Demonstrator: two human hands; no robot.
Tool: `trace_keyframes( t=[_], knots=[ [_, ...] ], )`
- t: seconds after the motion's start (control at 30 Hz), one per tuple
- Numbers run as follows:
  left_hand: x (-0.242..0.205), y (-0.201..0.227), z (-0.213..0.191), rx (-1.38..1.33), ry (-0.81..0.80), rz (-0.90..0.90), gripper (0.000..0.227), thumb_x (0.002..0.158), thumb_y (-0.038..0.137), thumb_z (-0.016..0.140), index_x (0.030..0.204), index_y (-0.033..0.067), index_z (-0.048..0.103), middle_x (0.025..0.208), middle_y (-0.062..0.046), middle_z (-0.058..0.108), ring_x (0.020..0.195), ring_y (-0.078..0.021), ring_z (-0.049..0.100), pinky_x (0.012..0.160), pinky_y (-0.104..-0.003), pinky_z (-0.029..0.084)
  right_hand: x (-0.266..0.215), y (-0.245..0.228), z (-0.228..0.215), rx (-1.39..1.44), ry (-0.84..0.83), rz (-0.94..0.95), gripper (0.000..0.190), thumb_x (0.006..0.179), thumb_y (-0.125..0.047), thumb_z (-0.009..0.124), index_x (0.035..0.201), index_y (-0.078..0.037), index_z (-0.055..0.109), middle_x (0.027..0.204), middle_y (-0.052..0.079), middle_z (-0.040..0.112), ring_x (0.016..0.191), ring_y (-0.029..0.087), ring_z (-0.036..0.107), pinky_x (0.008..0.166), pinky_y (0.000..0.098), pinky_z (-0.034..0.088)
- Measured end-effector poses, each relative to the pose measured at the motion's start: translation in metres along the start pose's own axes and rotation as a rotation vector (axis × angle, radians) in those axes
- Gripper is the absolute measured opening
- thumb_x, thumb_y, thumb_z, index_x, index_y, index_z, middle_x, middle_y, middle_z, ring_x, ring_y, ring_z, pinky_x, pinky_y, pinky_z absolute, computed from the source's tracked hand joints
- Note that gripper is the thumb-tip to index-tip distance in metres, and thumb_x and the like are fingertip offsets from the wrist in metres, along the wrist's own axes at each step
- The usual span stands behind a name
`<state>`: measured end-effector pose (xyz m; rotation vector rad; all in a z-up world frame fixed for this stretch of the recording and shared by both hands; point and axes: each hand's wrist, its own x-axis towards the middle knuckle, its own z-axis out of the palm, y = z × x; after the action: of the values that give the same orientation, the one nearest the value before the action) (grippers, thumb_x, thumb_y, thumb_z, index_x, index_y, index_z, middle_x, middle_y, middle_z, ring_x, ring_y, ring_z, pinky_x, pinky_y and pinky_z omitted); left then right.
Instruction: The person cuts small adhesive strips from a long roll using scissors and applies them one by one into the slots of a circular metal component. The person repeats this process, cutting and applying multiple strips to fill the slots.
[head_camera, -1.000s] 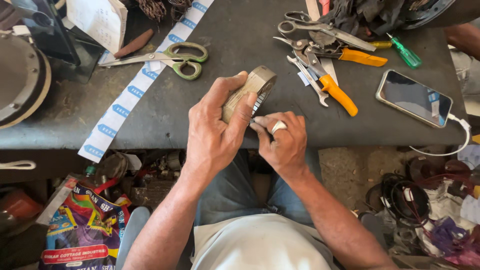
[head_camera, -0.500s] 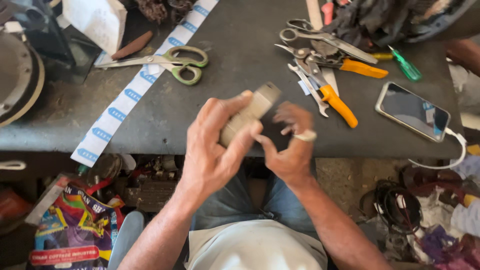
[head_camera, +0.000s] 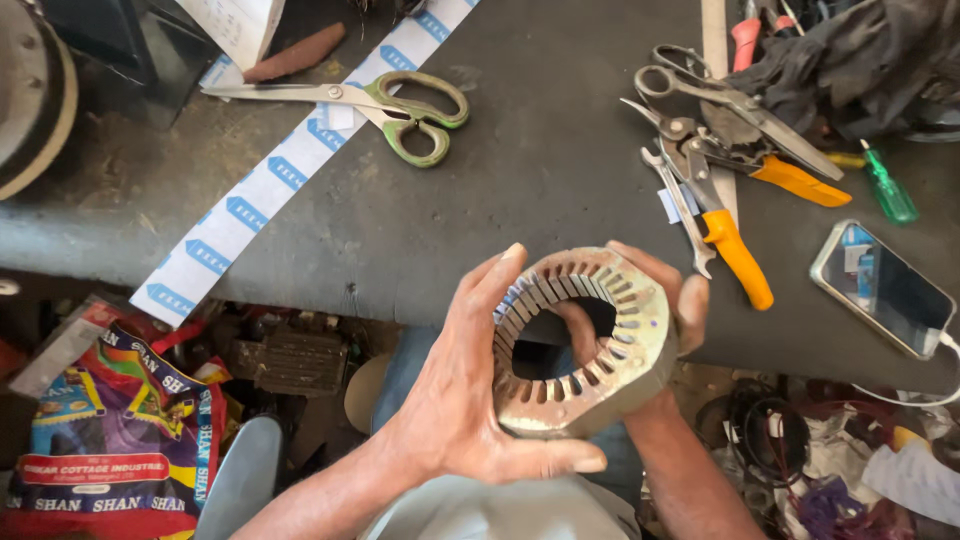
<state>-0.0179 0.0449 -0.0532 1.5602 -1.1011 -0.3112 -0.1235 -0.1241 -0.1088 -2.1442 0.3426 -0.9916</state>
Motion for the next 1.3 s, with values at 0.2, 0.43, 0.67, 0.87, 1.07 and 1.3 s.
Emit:
trace_keyframes(
  t=[0.2, 0.43, 0.67, 0.87, 1.07, 1.3],
  knots=[
    [0.013, -0.007, -0.014, -0.083, -0.113, -0.148, 0.142, 0.073, 0.069, 0.085, 0.165, -0.0075, 0.008, 0.158, -0.032, 0.044, 0.146, -0.0392, 0.057, 0.127, -0.048, 0.046, 0.003, 0.004, -0.002, -0.165, -0.019, -0.007, 0.098, 0.080, 0.005, 0.086, 0.152, -0.005, 0.021, 0.128, 0.016, 0.055, 0.111, 0.028, 0.064, 0.103, 0.0370, 0.054],
    [0.024, -0.002, -0.020, -0.133, -0.172, -0.164, 0.139, 0.073, 0.065, 0.082, 0.165, -0.0091, 0.009, 0.158, -0.035, 0.042, 0.151, -0.0437, 0.051, 0.123, -0.051, 0.043, -0.011, 0.015, -0.001, -0.095, 0.031, -0.038, 0.100, 0.089, -0.005, 0.088, 0.154, -0.008, 0.012, 0.140, 0.016, 0.056, 0.113, 0.022, 0.066, 0.104, 0.0304, 0.056],
    [0.027, -0.002, -0.025, -0.161, -0.211, -0.168, 0.128, 0.082, 0.067, 0.074, 0.166, -0.0098, 0.015, 0.158, -0.031, 0.044, 0.152, -0.0406, 0.051, 0.126, -0.048, 0.043, -0.012, 0.021, -0.008, -0.502, 0.034, -0.162, 0.092, 0.079, -0.019, 0.093, 0.145, -0.006, 0.031, 0.127, 0.024, 0.050, 0.112, 0.039, 0.056, 0.113, 0.0433, 0.039],
    [0.048, -0.015, -0.023, -0.089, -0.157, -0.283, 0.075, 0.094, 0.050, 0.066, 0.143, -0.0053, 0.053, 0.133, -0.025, 0.065, 0.127, -0.0390, 0.064, 0.106, -0.045, 0.050, -0.007, 0.023, -0.005, -0.326, 0.015, -0.142, 0.092, 0.081, -0.020, 0.091, 0.147, -0.005, 0.031, 0.125, 0.024, 0.051, 0.110, 0.036, 0.054, 0.108, 0.0416, 0.042],
    [0.072, -0.026, -0.019, 0.009, -0.077, -0.372, 0.029, 0.091, 0.023, 0.064, 0.107, 0.0020, 0.076, 0.097, -0.019, 0.077, 0.087, -0.0306, 0.077, 0.077, -0.037, 0.059, -0.001, 0.027, -0.004, -0.039, -0.032, -0.043, 0.113, 0.085, -0.013, 0.091, 0.159, 0.003, 0.008, 0.123, 0.012, 0.063, 0.104, 0.022, 0.066, 0.097, 0.0370, 0.055],
    [0.090, -0.032, -0.019, 0.081, -0.170, -0.396, 0.019, 0.080, 0.017, 0.069, 0.090, 0.0045, 0.079, 0.078, -0.016, 0.075, 0.072, -0.0282, 0.077, 0.070, -0.036, 0.061, 0.002, 0.022, -0.010, -0.155, -0.079, -0.056, 0.110, 0.080, -0.008, 0.091, 0.158, 0.003, 0.013, 0.118, 0.012, 0.062, 0.102, 0.023, 0.063, 0.105, 0.0414, 0.049]
  ],
)
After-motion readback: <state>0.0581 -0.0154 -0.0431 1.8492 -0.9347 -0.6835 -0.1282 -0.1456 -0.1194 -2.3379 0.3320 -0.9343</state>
